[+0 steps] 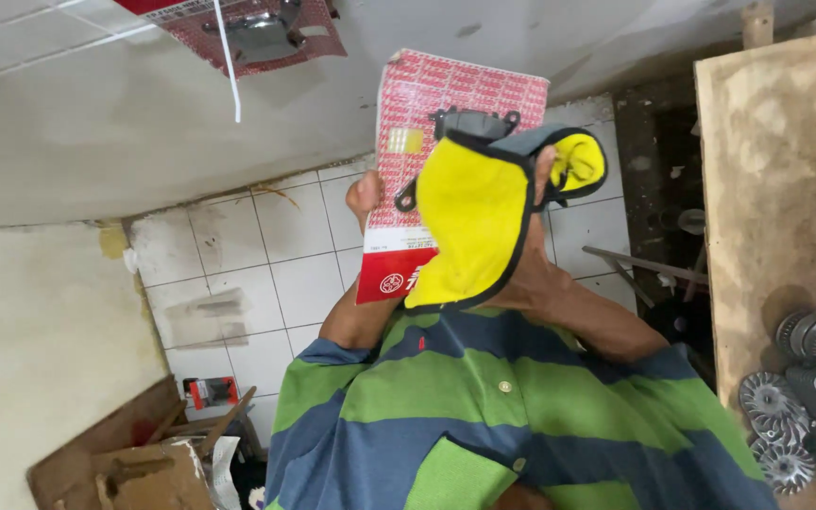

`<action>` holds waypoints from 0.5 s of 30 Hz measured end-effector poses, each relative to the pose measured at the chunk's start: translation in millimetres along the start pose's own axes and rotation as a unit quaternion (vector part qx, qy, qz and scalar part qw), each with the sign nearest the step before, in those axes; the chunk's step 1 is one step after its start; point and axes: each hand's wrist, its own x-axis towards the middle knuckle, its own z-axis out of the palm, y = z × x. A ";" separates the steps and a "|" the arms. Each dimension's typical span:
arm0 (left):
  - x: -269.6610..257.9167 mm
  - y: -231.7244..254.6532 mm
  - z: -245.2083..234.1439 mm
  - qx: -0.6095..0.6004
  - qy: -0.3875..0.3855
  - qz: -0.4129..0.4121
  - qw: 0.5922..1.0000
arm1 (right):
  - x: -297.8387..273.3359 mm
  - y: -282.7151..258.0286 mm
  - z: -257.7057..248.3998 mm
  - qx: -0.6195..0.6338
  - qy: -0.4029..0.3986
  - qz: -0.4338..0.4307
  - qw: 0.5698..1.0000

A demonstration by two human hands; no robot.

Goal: The person wipes down a packaged set of motorcycle brake pads using a microfiber cloth.

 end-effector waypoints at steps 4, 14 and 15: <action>1.4 -1.0 -18.0 0.003 0.004 0.007 1.000 | -25.5 12.8 12.9 0.118 0.013 0.080 0.990; 0.5 5.0 -31.3 -0.003 -0.047 -0.021 0.999 | -5.8 14.0 -13.8 -0.095 -0.027 0.018 0.995; 0.5 6.7 -25.2 -0.005 -0.054 -0.031 0.998 | -11.2 14.0 -10.1 -0.193 -0.067 -0.023 0.979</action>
